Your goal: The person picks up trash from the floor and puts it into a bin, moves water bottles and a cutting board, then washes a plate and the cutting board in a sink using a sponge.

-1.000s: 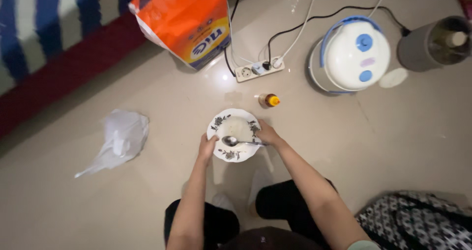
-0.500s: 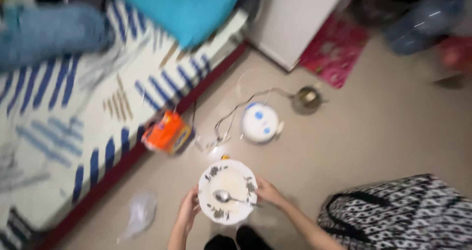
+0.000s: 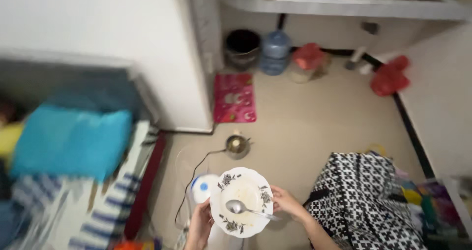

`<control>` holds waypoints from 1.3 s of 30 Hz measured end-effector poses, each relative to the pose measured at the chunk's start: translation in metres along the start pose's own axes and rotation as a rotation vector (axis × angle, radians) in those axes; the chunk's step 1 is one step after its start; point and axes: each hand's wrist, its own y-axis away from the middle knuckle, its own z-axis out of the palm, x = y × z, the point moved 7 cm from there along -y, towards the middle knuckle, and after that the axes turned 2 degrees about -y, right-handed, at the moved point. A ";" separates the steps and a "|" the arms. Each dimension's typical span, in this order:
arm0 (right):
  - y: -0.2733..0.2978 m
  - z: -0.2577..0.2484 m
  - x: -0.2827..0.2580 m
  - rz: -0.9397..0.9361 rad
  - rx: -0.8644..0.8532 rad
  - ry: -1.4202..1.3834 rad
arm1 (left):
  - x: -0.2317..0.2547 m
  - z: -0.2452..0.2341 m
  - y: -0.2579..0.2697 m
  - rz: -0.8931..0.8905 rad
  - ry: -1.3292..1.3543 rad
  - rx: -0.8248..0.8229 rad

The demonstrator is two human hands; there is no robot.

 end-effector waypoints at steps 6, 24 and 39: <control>0.023 -0.109 -0.075 0.009 0.297 -0.190 | 0.030 0.165 -0.110 -0.143 -0.134 -0.101; -0.060 -0.587 -0.343 -0.196 0.487 -0.296 | 0.062 0.741 -0.363 -0.207 -0.342 -0.410; -0.218 -0.948 -0.535 -0.128 0.694 -0.470 | 0.078 1.127 -0.673 -0.314 -0.460 -0.748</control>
